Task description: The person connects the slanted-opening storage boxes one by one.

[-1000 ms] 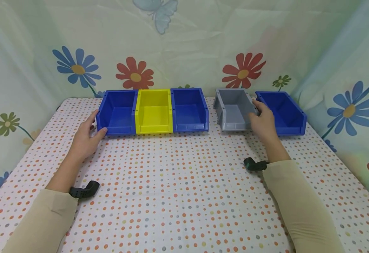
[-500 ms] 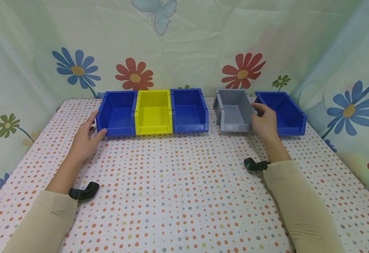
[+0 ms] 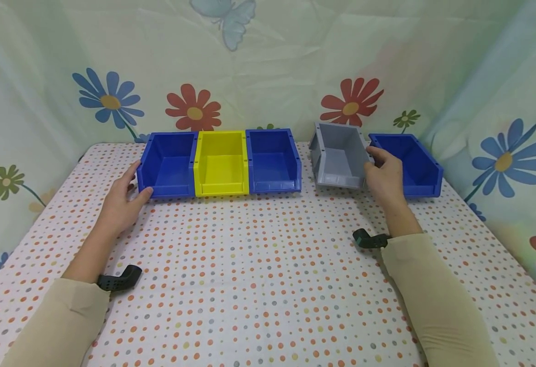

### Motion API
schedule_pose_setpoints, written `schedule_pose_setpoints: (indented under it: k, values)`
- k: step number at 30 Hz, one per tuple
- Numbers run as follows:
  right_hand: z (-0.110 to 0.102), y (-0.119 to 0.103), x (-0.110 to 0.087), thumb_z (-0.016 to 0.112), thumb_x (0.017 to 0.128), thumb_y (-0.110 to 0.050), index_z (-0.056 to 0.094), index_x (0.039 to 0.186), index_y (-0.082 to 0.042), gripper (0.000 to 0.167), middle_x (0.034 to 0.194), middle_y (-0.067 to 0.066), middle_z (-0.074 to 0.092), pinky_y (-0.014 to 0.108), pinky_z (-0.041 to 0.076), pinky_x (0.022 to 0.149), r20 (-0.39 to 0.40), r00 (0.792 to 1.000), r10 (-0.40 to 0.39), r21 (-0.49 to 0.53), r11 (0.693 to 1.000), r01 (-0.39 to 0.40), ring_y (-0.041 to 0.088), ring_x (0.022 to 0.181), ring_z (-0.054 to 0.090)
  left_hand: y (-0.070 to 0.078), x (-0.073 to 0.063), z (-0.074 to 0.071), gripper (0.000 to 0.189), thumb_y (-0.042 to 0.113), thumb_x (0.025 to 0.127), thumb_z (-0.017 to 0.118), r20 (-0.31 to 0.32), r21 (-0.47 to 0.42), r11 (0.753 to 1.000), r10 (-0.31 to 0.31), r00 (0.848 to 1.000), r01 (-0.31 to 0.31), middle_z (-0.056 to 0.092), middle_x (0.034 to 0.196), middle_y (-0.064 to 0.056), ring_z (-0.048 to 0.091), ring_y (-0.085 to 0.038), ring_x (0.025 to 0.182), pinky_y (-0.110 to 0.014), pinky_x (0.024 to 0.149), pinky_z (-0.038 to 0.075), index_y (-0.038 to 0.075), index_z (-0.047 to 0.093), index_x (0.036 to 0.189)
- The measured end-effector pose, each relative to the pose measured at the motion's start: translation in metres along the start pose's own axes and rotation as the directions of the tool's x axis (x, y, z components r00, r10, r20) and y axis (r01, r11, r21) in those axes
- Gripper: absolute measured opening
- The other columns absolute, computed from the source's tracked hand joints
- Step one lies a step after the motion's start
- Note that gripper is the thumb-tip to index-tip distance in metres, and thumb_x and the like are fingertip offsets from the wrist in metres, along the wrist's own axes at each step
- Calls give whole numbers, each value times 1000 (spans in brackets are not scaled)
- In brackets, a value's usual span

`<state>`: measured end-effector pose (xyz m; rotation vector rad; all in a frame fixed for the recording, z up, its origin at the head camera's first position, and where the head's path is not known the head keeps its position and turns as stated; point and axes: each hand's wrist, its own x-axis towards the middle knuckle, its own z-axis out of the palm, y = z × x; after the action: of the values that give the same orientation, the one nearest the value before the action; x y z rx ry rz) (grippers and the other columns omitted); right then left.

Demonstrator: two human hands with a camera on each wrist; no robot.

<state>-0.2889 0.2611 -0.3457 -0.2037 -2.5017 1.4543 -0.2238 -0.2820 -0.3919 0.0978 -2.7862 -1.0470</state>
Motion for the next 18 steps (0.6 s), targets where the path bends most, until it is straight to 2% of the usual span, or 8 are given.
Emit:
schedule_pose_setpoints:
  k: [7,13,18]
  values:
    - [0,-4,-1,41,104,-8,43,158,-12,54,159,12,48,41,49,115,-19,999,-26,29,999,26,24,138,51,-1,0,1,73,36,109,48,1,-6,1000,-7,1000,7,22,167,-30,35,-56,147,-75,116,31,31,5,168]
    - [1,-9,0,42,105,-11,47,156,-12,52,157,10,52,34,50,113,-51,997,-63,60,996,66,21,137,54,-1,0,1,73,35,109,48,-3,-19,1000,7,1000,-7,22,167,-30,35,-56,147,-73,118,32,30,7,168]
    - [4,-14,-1,42,106,-12,46,157,-13,52,157,10,51,38,48,116,-48,997,-68,64,995,71,20,137,54,-1,0,0,73,35,109,49,-2,-25,1000,8,1000,-8,22,167,-30,35,-55,147,-72,118,32,30,7,168]
